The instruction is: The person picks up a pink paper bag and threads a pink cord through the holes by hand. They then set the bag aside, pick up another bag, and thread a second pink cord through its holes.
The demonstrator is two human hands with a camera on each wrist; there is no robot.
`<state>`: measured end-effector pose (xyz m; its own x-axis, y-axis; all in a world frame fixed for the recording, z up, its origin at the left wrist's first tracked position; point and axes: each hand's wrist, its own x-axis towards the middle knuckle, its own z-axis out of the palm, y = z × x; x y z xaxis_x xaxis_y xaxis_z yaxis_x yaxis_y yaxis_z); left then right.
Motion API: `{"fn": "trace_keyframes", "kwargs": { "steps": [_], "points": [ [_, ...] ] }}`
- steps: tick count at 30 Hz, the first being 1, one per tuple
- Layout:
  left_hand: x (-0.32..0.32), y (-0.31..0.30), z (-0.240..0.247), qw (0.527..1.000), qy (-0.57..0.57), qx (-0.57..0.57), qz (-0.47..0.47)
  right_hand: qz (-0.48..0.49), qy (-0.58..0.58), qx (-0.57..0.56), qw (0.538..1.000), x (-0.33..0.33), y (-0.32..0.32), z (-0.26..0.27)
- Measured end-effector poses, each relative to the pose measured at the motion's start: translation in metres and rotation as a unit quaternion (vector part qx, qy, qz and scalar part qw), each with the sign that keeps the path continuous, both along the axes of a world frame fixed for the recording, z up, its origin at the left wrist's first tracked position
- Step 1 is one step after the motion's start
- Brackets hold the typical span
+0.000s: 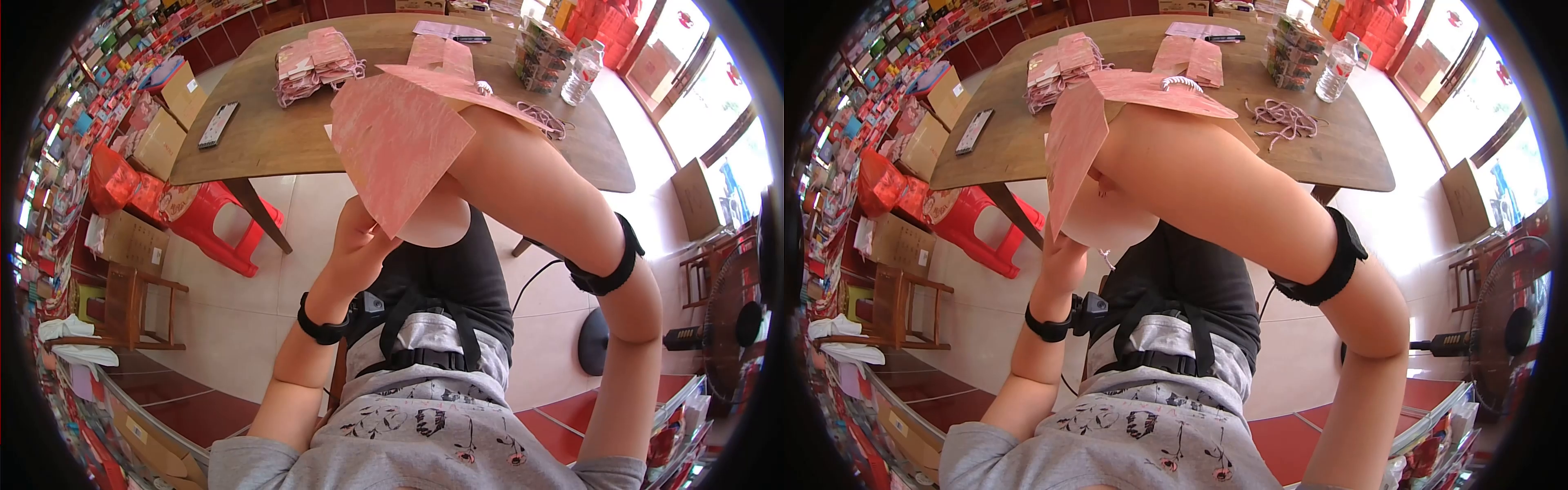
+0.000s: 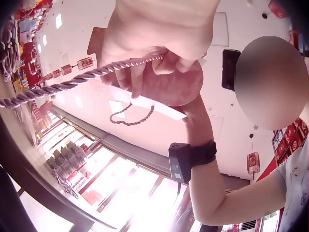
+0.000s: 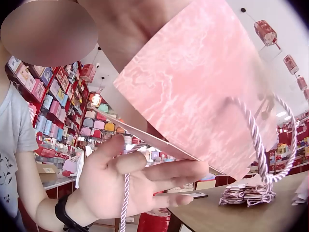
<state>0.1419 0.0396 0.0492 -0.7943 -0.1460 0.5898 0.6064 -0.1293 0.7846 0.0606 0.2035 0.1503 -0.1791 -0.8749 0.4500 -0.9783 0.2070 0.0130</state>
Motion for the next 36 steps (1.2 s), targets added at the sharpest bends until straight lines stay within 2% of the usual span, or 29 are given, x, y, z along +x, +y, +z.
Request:
{"fn": "trace_keyframes", "kwargs": {
  "steps": [3,9,11,13,15,17,18,19,20,21,22,23,25,27,30,32,34,36],
  "points": [
    [0.0,-0.013,-0.009,0.997,-0.062,-0.03,-0.032,0.005,-0.003,-0.027,1.0,-0.004,-0.008,0.0],
    [-0.003,-0.01,-0.005,0.999,-0.037,-0.036,-0.01,0.014,-0.007,-0.072,0.997,-0.007,-0.016,0.007],
    [-0.003,-0.012,-0.005,0.998,-0.036,-0.042,-0.01,-0.11,-0.07,0.11,0.985,0.005,-0.015,0.025],
    [-0.003,-0.015,-0.007,0.998,-0.035,-0.049,-0.009,-0.091,-0.071,0.093,0.989,-0.001,-0.012,0.018],
    [-0.001,-0.021,-0.009,0.994,-0.089,-0.07,-0.007,-0.072,-0.071,0.076,0.992,-0.002,-0.011,0.016],
    [-0.004,-0.018,-0.007,0.997,-0.058,-0.05,-0.003,-0.051,-0.186,0.067,0.979,0.0,-0.011,0.016],
    [-0.006,-0.017,-0.006,0.999,-0.026,-0.028,0.001,-0.05,-0.186,0.067,0.979,0.001,-0.012,0.018],
    [-0.01,-0.022,-0.014,0.999,-0.026,-0.028,0.002,-0.009,-0.201,0.076,0.977,0.003,-0.012,0.023],
    [-0.014,-0.031,-0.03,0.994,0.002,0.024,-0.105,0.032,-0.216,0.086,0.972,0.005,-0.012,0.026],
    [-0.016,-0.036,-0.038,0.974,0.03,0.076,-0.211,0.033,-0.216,0.086,0.972,0.006,-0.011,0.02],
    [-0.015,-0.035,-0.037,0.974,0.03,0.076,-0.211,0.036,-0.177,0.008,0.983,0.006,-0.009,0.008],
    [-0.015,-0.034,-0.034,0.984,-0.017,0.085,-0.158,0.039,-0.137,-0.069,0.987,0.007,-0.009,0.001],
    [-0.013,-0.03,-0.025,0.987,-0.11,0.104,-0.051,0.018,-0.097,-0.043,0.994,0.01,-0.009,-0.002],
    [-0.011,-0.024,-0.014,0.97,-0.202,0.12,0.057,-0.014,-0.049,-0.004,0.999,0.013,-0.011,-0.007],
    [-0.014,-0.006,0.012,0.971,-0.169,0.159,0.064,-0.041,-0.054,0.002,0.998,0.01,-0.021,-0.022],
    [-0.021,-0.013,0.004,0.979,-0.15,0.133,0.042,-0.056,-0.069,-0.005,0.996,0.008,-0.023,-0.027],
    [-0.022,-0.014,0.003,0.985,-0.132,0.107,0.021,-0.028,-0.037,-0.1,0.994,0.007,-0.023,-0.03],
    [-0.022,-0.011,0.006,0.978,-0.178,0.104,0.031,-0.037,-0.05,-0.106,0.992,0.002,-0.024,-0.041]
  ]
}}
